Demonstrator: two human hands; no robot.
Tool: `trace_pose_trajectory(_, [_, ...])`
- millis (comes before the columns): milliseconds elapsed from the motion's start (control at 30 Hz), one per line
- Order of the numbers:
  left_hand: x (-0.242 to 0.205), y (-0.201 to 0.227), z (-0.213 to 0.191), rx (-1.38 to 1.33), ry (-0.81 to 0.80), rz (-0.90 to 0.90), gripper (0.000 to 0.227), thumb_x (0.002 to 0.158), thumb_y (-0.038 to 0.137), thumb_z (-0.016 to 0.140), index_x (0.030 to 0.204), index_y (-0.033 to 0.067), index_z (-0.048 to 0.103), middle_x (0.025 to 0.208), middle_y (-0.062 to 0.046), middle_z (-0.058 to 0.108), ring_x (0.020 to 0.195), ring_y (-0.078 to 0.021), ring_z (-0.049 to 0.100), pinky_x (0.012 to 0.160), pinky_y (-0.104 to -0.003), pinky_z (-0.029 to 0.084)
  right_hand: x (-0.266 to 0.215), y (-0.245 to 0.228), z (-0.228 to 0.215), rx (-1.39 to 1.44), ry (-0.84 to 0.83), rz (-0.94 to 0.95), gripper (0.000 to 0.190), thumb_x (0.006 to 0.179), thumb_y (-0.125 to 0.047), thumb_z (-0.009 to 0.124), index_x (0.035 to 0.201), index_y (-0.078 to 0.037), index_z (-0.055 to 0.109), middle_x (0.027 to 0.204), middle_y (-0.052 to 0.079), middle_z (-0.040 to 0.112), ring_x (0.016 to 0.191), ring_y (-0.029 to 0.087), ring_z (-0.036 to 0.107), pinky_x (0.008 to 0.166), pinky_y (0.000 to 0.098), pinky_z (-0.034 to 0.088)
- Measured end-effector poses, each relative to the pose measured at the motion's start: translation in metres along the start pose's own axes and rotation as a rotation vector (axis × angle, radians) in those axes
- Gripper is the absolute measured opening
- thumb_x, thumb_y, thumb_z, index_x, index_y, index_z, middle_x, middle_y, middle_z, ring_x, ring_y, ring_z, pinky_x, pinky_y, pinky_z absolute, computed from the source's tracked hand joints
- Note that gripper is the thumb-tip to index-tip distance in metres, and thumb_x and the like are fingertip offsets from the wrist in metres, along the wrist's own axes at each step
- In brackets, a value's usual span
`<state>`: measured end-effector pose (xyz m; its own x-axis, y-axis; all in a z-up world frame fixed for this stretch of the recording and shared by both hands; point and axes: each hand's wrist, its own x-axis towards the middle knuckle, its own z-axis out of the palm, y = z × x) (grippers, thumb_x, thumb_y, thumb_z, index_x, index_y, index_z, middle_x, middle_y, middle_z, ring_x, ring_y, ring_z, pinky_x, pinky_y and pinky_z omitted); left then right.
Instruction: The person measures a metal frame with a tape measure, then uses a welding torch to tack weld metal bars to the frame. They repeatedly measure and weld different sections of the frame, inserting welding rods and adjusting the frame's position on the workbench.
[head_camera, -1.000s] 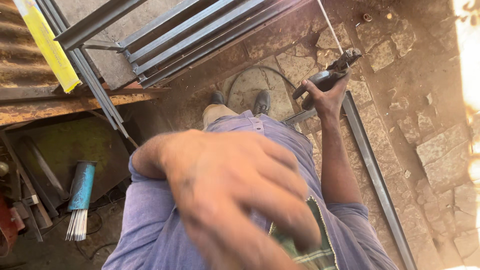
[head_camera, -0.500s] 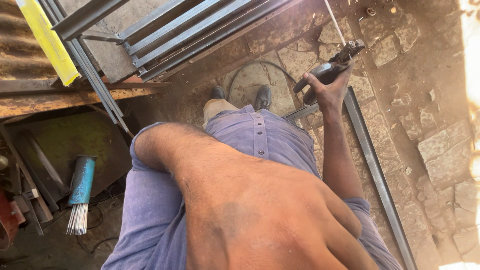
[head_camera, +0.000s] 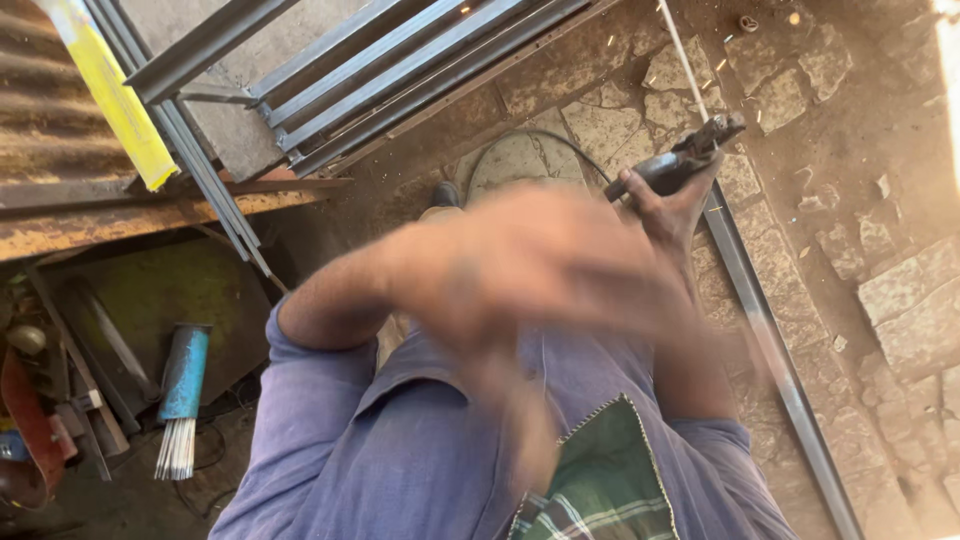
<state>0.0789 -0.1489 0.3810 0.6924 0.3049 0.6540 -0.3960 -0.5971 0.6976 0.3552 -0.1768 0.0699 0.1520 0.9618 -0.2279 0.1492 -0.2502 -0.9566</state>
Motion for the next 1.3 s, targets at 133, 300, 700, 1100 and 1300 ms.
trace_pose_trajectory(133, [-0.068,-0.072,-0.004,0.736,0.043,-0.675,0.076,0.096,0.061,0.076,0.154,0.0171,0.054,0.128,-0.006,0.069,0.116,-0.024,0.067,0.1,-0.041,0.056,-0.013,0.01,-0.009,-0.201,0.051,0.008,0.119,0.074,-0.036,0.097,0.158,-0.009,0.017,0.134,0.02,0.049,0.133,0.041,0.056,0.112,0.0605,0.05])
trace_pose_trajectory(300, [-0.171,-0.157,0.014,0.728,0.133,-1.328,0.083,0.091,0.065,0.069,0.158,0.0238,0.041,0.148,-0.016,0.052,0.134,-0.0309,0.05,0.11,-0.052,0.043,-0.012,0.022,-0.006,-0.203,0.083,0.071,0.133,0.07,-0.038,0.099,0.16,-0.008,0.006,0.138,0.023,0.049,0.134,0.043,0.053,0.112,0.0634,0.047])
trace_pose_trajectory(700, [-0.252,-0.169,0.053,0.602,0.198,-1.545,0.082,0.088,0.059,0.072,0.155,0.0218,0.044,0.153,-0.018,0.048,0.141,-0.0359,0.046,0.114,-0.052,0.039,-0.003,0.026,0.012,-0.372,0.045,-0.068,0.098,0.077,-0.029,0.097,0.146,-0.012,0.029,0.124,0.013,0.054,0.124,0.031,0.059,0.11,0.0571,0.052])
trace_pose_trajectory(1100, [-0.26,-0.167,0.066,0.592,0.224,-1.553,0.08,0.087,0.058,0.073,0.154,0.0239,0.046,0.151,-0.013,0.05,0.138,-0.0336,0.049,0.112,-0.05,0.041,-0.003,0.017,0.019,-0.794,0.054,-0.411,0.098,0.076,-0.035,0.098,0.143,-0.004,0.033,0.115,0.012,0.055,0.103,0.024,0.06,0.092,0.0436,0.054])
trace_pose_trajectory(1300, [-0.256,-0.165,0.069,0.58,0.215,-1.538,0.078,0.088,0.058,0.072,0.154,0.0258,0.046,0.152,-0.012,0.052,0.139,-0.0325,0.049,0.113,-0.049,0.042,-0.003,0.004,0.018,-0.689,0.013,-0.425,0.092,0.079,-0.028,0.099,0.141,-0.006,0.033,0.117,0.013,0.057,0.105,0.023,0.063,0.093,0.0413,0.056])
